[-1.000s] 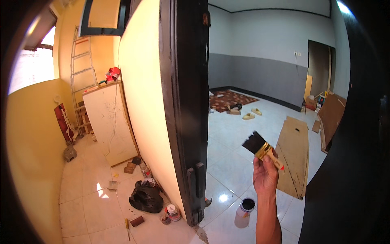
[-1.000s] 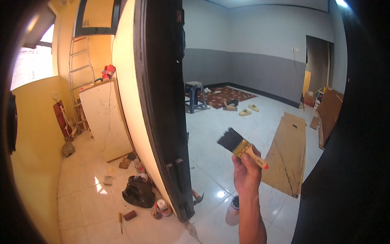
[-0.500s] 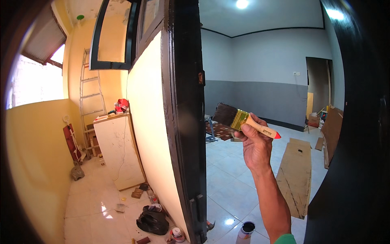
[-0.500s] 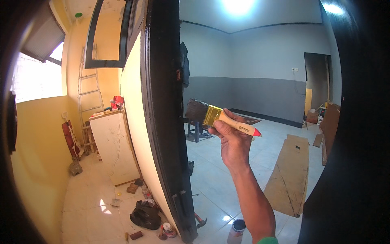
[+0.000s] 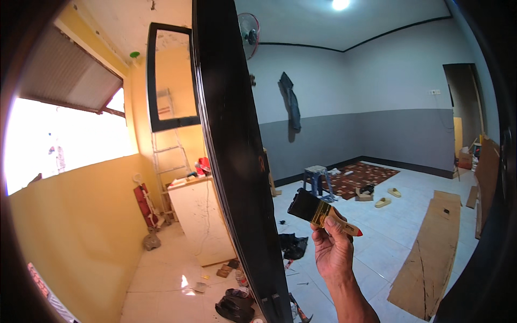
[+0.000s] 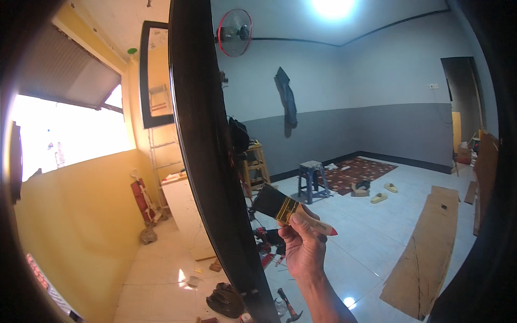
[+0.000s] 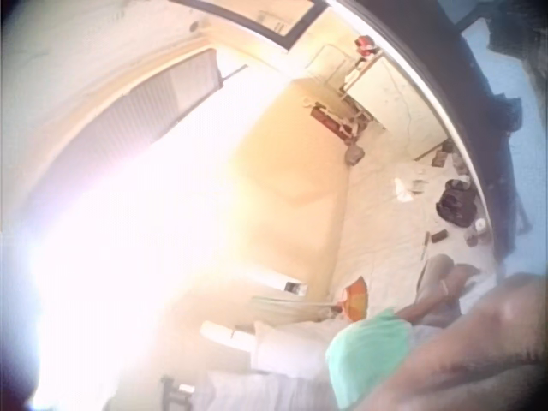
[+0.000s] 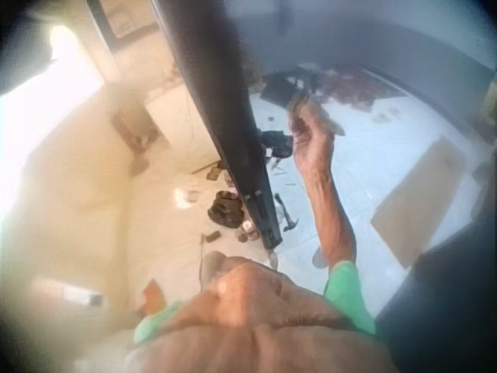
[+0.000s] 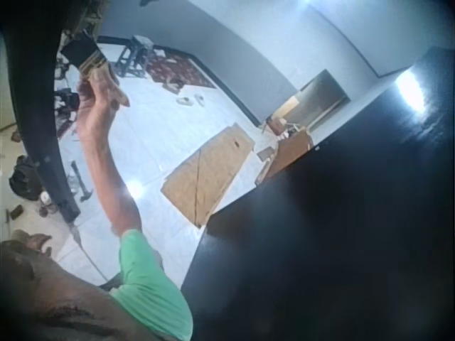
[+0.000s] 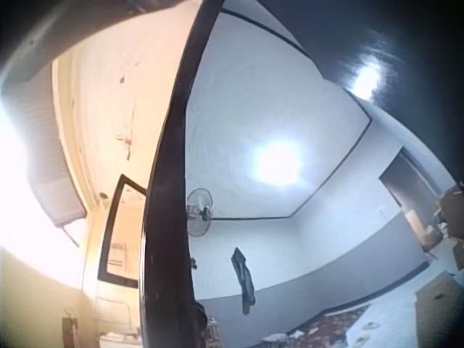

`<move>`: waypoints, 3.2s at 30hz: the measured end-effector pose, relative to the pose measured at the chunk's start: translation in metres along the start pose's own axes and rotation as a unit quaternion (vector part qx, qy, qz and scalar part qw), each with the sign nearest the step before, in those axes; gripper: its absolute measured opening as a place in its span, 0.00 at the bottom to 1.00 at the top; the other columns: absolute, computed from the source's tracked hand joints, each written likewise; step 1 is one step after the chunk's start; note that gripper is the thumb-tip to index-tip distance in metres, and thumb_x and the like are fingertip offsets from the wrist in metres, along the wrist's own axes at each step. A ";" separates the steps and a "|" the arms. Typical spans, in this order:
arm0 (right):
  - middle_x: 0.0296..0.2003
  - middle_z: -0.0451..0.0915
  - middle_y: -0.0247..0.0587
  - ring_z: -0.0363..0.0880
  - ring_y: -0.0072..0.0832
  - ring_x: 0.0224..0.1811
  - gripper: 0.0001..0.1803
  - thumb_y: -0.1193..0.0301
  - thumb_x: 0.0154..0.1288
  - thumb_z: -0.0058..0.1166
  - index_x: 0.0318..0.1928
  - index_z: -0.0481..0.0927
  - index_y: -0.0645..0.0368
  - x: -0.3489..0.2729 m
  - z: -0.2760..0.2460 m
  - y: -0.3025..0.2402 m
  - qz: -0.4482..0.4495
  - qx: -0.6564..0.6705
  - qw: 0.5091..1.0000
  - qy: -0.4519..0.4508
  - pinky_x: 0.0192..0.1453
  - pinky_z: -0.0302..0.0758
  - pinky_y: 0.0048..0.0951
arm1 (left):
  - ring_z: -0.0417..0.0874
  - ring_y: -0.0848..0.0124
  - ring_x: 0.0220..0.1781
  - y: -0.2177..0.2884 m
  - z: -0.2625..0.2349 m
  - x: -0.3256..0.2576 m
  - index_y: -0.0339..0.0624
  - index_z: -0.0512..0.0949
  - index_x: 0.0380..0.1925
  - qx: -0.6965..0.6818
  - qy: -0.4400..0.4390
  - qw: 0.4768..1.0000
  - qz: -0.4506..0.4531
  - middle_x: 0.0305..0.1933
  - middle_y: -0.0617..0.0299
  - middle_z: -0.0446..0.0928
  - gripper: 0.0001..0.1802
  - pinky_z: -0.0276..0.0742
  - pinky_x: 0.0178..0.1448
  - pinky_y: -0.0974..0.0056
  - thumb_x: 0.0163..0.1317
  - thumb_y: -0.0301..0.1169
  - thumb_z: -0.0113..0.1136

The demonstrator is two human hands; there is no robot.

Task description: The person paints the lower edge and side of a dark door frame using a paintbrush and black paint. They repeatedly dip the brush into a paint can on the floor and apply paint to the frame's bottom and vertical edges.

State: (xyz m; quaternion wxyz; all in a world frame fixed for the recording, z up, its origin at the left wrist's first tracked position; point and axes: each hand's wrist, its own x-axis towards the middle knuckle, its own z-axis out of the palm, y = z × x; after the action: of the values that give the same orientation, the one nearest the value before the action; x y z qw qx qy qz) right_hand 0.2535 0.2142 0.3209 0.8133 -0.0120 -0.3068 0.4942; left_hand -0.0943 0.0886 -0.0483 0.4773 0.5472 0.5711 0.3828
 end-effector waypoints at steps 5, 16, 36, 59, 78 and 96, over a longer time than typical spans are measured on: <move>0.45 0.85 0.45 0.90 0.31 0.42 0.22 0.74 0.67 0.67 0.59 0.76 0.64 0.035 0.038 -0.026 -0.001 0.047 0.998 -0.046 0.37 0.90 0.25 | 0.81 0.53 0.57 -0.029 -0.039 -0.033 0.39 0.79 0.57 0.140 0.190 0.965 0.116 0.53 0.47 0.83 0.22 0.76 0.59 0.45 0.66 0.37 0.64; 0.34 0.89 0.38 0.88 0.29 0.32 0.12 0.81 0.56 0.73 0.42 0.89 0.60 0.043 0.042 -0.023 -0.377 -0.373 0.757 -0.382 0.36 0.86 0.31 | 0.77 0.40 0.63 -0.021 -0.037 -0.078 0.32 0.78 0.59 0.443 0.454 0.743 0.213 0.60 0.41 0.80 0.28 0.70 0.70 0.42 0.67 0.42 0.64; 0.45 0.86 0.32 0.85 0.29 0.48 0.13 0.74 0.56 0.69 0.44 0.88 0.53 -0.040 -0.026 0.011 -0.245 -0.617 0.441 -0.604 0.41 0.89 0.29 | 0.80 0.46 0.59 -0.062 0.000 0.037 0.39 0.82 0.51 0.353 0.339 0.821 0.293 0.59 0.45 0.81 0.20 0.77 0.63 0.44 0.63 0.38 0.68; 0.48 0.86 0.39 0.86 0.34 0.52 0.15 0.78 0.60 0.65 0.48 0.88 0.58 -0.053 -0.038 0.046 -0.375 -0.626 0.431 -0.531 0.40 0.91 0.25 | 0.82 0.45 0.58 -0.079 -0.037 0.019 0.36 0.83 0.51 0.347 0.372 0.806 0.301 0.56 0.45 0.83 0.20 0.78 0.62 0.44 0.62 0.35 0.68; 0.42 0.90 0.37 0.88 0.35 0.44 0.15 0.73 0.55 0.73 0.45 0.91 0.51 0.106 0.129 0.009 -0.655 -0.511 0.451 -0.326 0.46 0.86 0.34 | 0.78 0.47 0.63 -0.163 -0.052 0.046 0.38 0.84 0.46 0.361 0.372 0.810 0.276 0.58 0.48 0.82 0.19 0.74 0.67 0.43 0.52 0.30 0.69; 0.38 0.89 0.38 0.88 0.26 0.32 0.12 0.74 0.62 0.71 0.46 0.89 0.58 0.026 0.033 0.007 -0.412 -0.539 0.685 -0.266 0.33 0.84 0.26 | 0.79 0.49 0.63 -0.139 -0.041 0.031 0.40 0.85 0.47 0.348 0.359 0.826 0.260 0.59 0.50 0.82 0.17 0.73 0.68 0.45 0.56 0.27 0.68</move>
State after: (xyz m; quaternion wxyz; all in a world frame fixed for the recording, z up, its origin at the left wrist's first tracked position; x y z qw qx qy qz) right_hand 0.2400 0.2296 0.3580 0.6728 -0.1886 -0.6975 -0.1593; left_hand -0.1686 0.1080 -0.1755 -0.1004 0.6295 0.6339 0.4380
